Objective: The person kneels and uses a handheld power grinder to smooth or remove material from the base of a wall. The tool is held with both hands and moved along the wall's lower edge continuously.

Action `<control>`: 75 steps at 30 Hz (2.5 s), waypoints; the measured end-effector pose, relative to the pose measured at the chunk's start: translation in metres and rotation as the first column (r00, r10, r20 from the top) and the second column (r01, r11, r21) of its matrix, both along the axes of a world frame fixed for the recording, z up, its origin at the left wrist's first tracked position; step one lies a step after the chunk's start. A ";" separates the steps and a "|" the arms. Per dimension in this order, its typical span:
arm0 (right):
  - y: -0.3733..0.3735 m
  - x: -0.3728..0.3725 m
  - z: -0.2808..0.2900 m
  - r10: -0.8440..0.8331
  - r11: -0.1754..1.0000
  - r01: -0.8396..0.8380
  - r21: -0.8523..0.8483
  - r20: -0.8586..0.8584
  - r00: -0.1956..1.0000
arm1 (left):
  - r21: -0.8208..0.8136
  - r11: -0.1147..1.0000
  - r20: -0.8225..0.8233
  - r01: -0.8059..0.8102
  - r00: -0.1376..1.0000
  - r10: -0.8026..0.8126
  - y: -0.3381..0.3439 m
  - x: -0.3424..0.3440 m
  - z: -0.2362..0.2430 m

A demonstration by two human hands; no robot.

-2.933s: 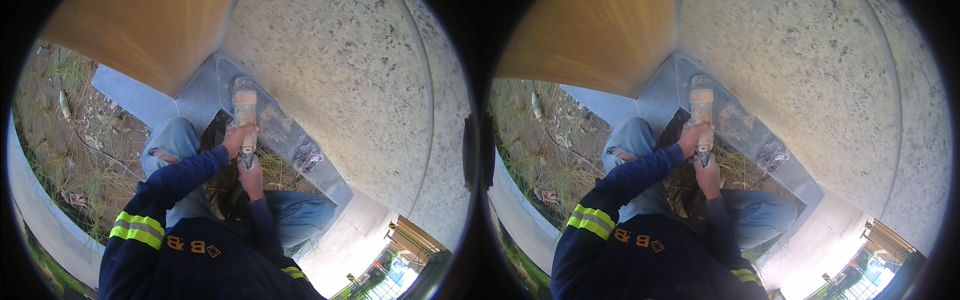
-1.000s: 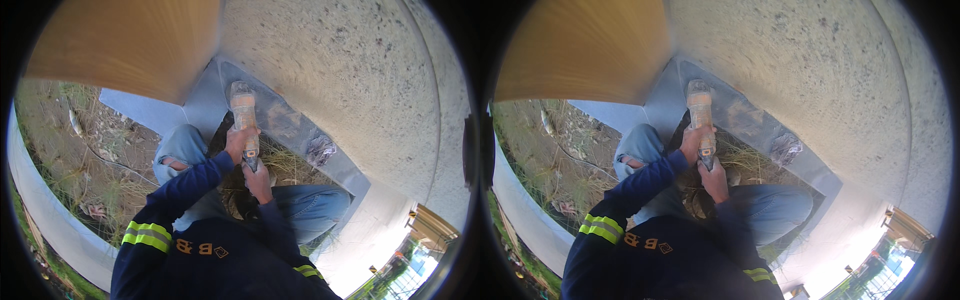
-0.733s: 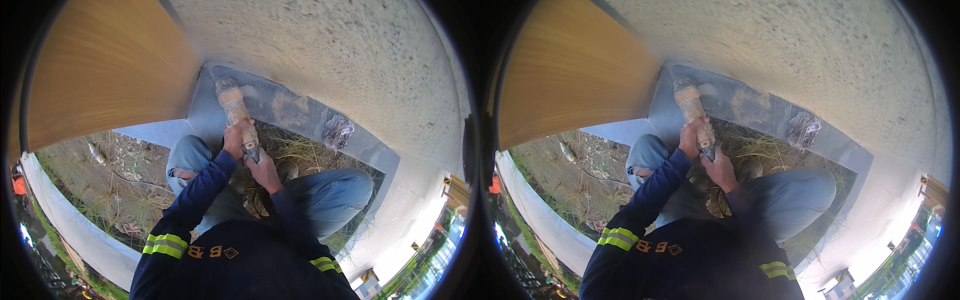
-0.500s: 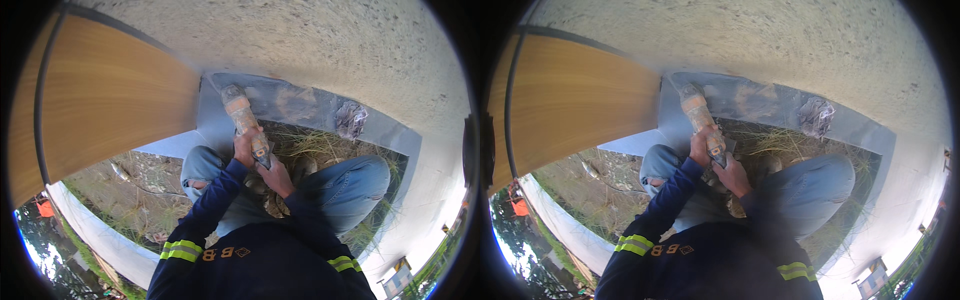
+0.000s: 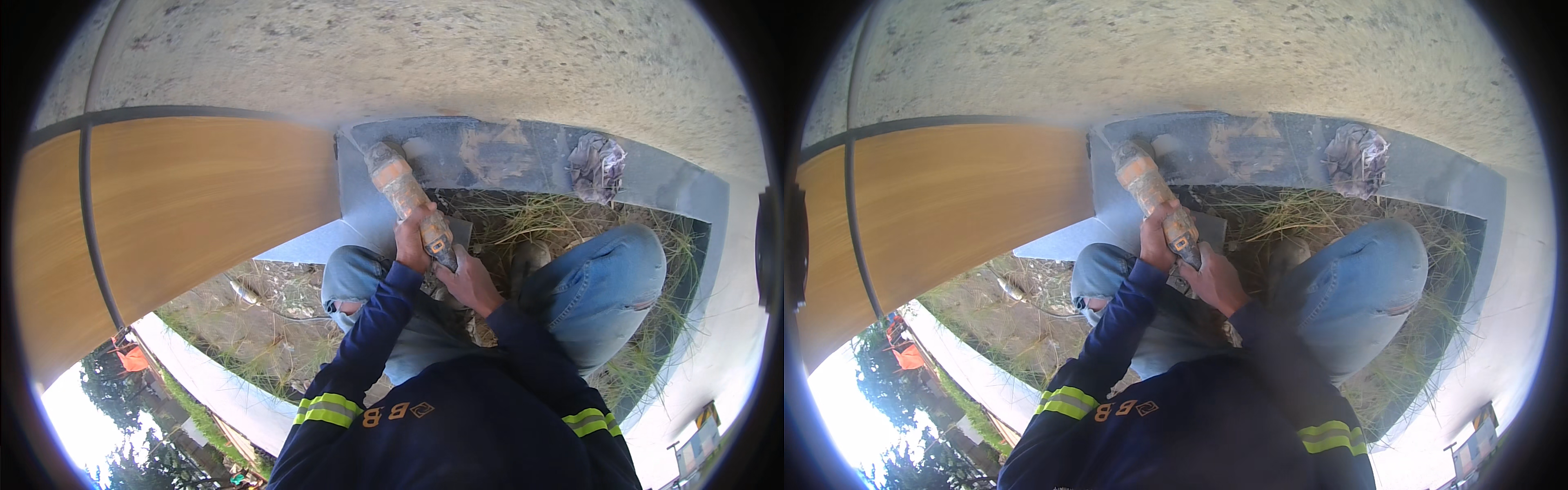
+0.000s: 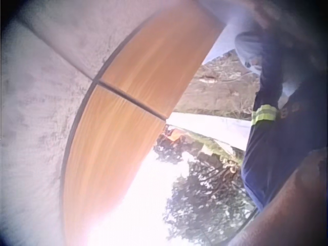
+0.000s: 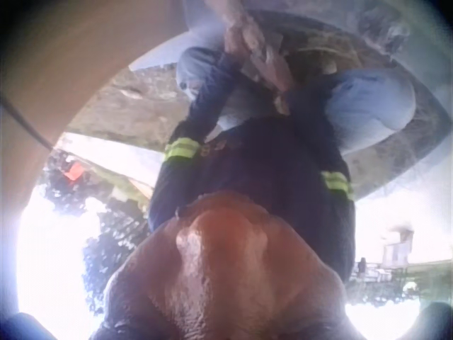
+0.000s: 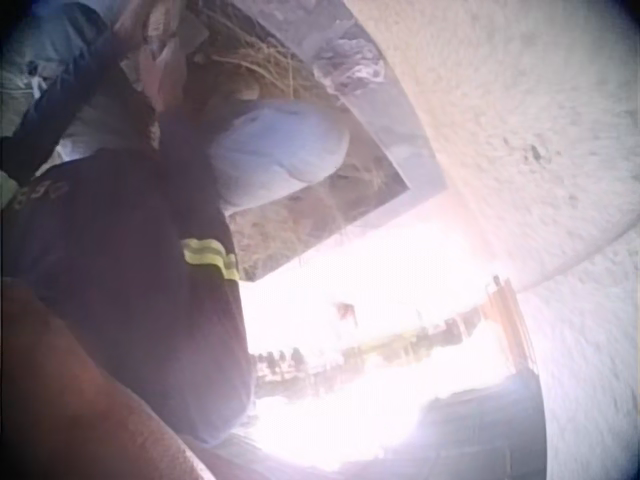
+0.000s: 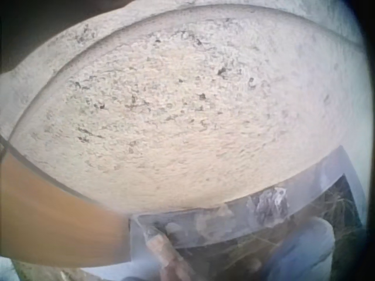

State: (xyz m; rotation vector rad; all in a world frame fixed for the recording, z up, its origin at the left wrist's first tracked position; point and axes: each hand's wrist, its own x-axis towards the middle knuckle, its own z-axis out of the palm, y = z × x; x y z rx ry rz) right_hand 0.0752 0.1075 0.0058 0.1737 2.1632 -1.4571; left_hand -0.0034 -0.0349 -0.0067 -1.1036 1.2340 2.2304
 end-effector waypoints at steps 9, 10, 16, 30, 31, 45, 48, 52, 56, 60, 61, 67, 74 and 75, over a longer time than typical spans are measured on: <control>-0.003 -0.009 -0.001 -0.011 0.998 0.009 -0.062 -0.036 0.999 | -0.052 0.999 0.026 0.004 1.000 -0.003 -0.007 -0.009 -0.003; 0.000 -0.004 0.001 -0.007 0.999 0.006 -0.054 -0.016 1.000 | -0.050 0.999 0.037 -0.006 0.999 0.008 -0.004 -0.007 -0.002; -0.003 -0.024 0.007 0.018 0.997 -0.020 -0.075 -0.025 1.000 | -0.016 0.998 0.068 -0.065 0.996 0.066 -0.013 -0.017 -0.001; -0.003 -0.016 0.021 -0.071 0.992 0.068 -0.111 -0.023 0.997 | -0.048 0.999 0.050 0.015 0.999 -0.013 -0.003 -0.020 0.014; -0.001 -0.010 0.021 -0.078 0.991 0.073 -0.115 -0.036 0.996 | -0.037 0.999 0.059 0.004 0.998 -0.002 -0.001 -0.017 0.014; 0.002 -0.007 0.021 -0.062 0.992 0.057 -0.113 -0.041 0.997 | -0.036 0.999 0.079 -0.027 0.996 0.030 -0.004 -0.016 0.014; -0.003 -0.017 0.019 -0.081 0.987 0.081 -0.135 0.007 0.997 | -0.059 0.998 0.038 -0.028 0.999 0.031 -0.004 -0.025 0.014; 0.000 0.001 0.019 -0.101 0.990 0.096 -0.105 -0.038 0.994 | -0.057 0.998 0.065 0.040 0.997 -0.036 0.005 -0.012 0.016; -0.002 -0.014 0.020 -0.099 0.989 0.094 -0.118 -0.043 0.994 | -0.055 0.998 0.086 -0.014 0.996 0.018 0.000 -0.021 0.015; -0.001 -0.009 0.020 -0.094 0.991 0.090 -0.103 -0.031 0.995 | -0.070 0.994 0.062 0.079 0.995 -0.075 0.003 -0.018 0.017; 0.000 -0.003 0.022 -0.102 0.990 0.098 -0.105 -0.034 0.994 | -0.077 0.988 0.064 0.132 0.990 -0.127 0.002 -0.016 0.017; -0.003 -0.018 0.020 -0.054 0.994 0.053 -0.099 -0.001 0.999 | -0.053 0.998 0.049 -0.033 0.998 0.035 0.002 -0.033 0.021; 0.005 -0.007 0.025 -0.006 1.000 0.006 -0.011 -0.004 1.000 | -0.010 0.998 0.108 -0.061 0.992 0.062 0.001 -0.008 0.015; 0.005 -0.007 0.026 0.008 1.000 -0.008 -0.005 0.037 0.999 | -0.020 0.997 0.102 -0.077 0.992 0.078 0.000 -0.006 0.016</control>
